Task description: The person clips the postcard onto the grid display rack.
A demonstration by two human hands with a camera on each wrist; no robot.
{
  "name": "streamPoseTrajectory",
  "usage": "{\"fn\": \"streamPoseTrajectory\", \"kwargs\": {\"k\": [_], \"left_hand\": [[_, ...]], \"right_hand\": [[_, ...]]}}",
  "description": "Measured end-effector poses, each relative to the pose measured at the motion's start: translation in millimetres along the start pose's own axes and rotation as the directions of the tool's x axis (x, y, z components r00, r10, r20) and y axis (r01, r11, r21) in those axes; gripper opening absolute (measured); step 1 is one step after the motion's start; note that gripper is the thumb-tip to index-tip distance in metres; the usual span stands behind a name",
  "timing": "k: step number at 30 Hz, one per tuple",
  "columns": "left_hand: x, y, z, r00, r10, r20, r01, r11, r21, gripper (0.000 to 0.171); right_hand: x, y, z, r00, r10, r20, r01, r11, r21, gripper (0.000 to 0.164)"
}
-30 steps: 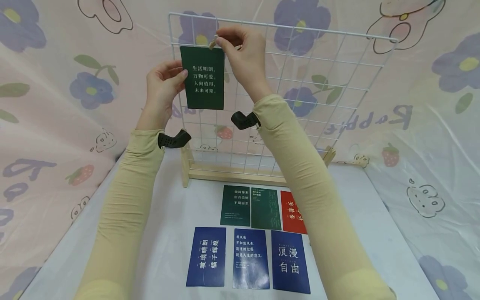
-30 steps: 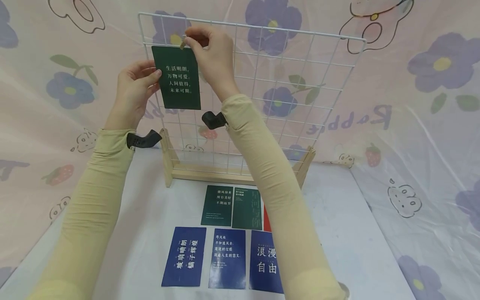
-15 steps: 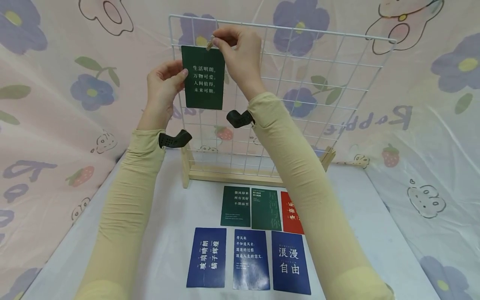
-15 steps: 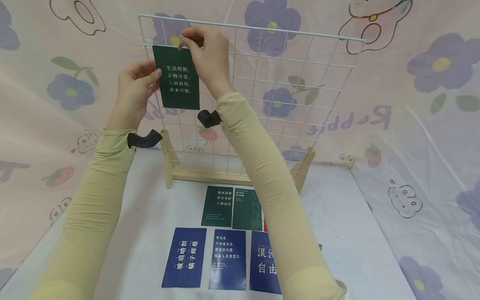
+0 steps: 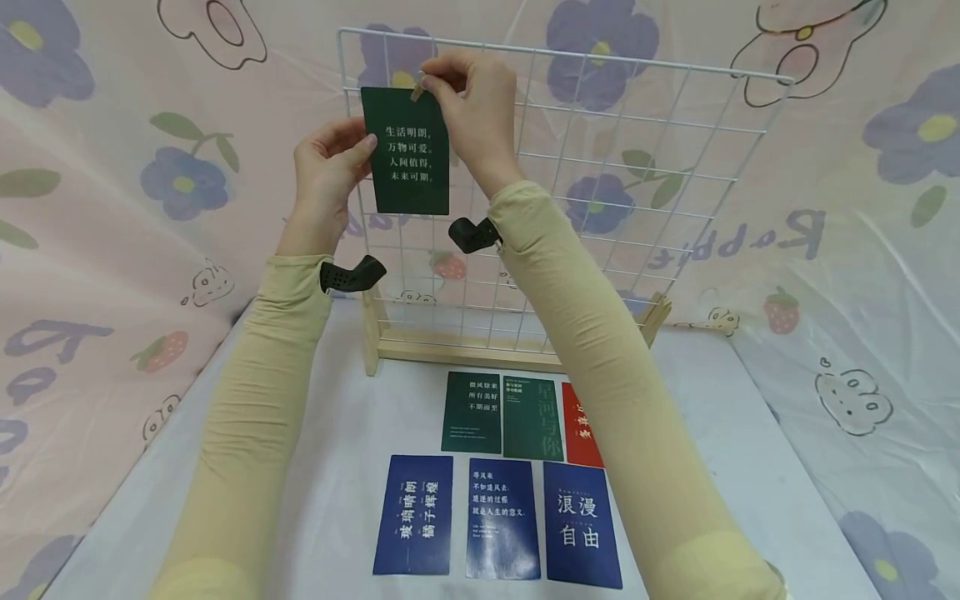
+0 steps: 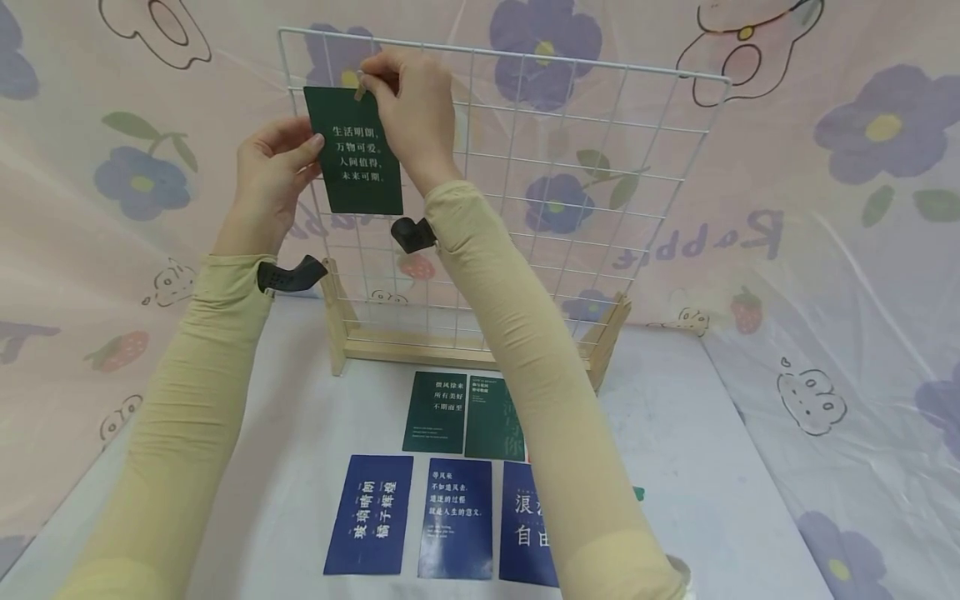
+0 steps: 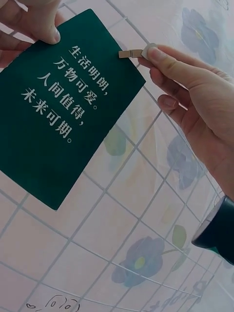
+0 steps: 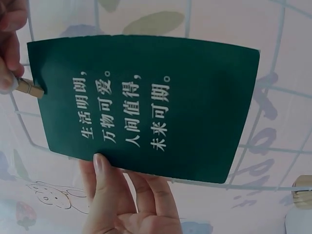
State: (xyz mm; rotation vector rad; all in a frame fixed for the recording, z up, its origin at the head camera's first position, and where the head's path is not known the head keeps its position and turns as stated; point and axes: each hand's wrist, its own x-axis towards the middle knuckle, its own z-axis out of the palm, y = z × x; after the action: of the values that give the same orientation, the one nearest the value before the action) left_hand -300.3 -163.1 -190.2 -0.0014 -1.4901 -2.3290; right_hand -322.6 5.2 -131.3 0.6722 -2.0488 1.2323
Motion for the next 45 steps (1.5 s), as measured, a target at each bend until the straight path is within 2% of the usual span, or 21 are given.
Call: {"fn": "streamPoseTrajectory", "kwargs": {"k": [9,16,25,32,40,45], "left_hand": [[-0.6,-0.9,0.2,1.000,0.012,-0.026,-0.012,1.000,-0.019,0.021],[1.0,-1.7,0.2,0.998,0.024,-0.055,-0.025,0.999,-0.023,0.022],[0.3,-4.0,1.4,0.996,0.054,-0.068,-0.054,0.999,0.001,0.024],[2.1,-5.1,1.6,0.996,0.064,-0.063,-0.063,0.998,0.008,0.026],[1.7,-6.8,1.6,0.996,0.069,-0.063,-0.068,0.998,0.018,0.027],[1.5,-7.2,1.2,0.995,0.084,-0.058,-0.084,0.996,0.010,0.028]], "right_hand": [[3.0,-4.4,2.6,0.998,0.025,0.055,-0.022,0.998,-0.063,0.015],[4.0,-5.7,4.1,0.998,0.012,0.069,-0.004,0.994,-0.112,0.017],[9.3,-10.7,3.3,0.991,0.077,0.111,-0.054,0.978,-0.199,0.021],[9.7,-13.2,3.0,0.980,0.140,0.138,-0.112,0.975,-0.192,0.024],[9.9,-12.0,1.5,0.971,0.145,0.188,-0.096,0.964,-0.249,0.028],[9.6,-7.0,1.4,0.972,0.120,0.203,-0.082,0.979,-0.186,0.028]]}}
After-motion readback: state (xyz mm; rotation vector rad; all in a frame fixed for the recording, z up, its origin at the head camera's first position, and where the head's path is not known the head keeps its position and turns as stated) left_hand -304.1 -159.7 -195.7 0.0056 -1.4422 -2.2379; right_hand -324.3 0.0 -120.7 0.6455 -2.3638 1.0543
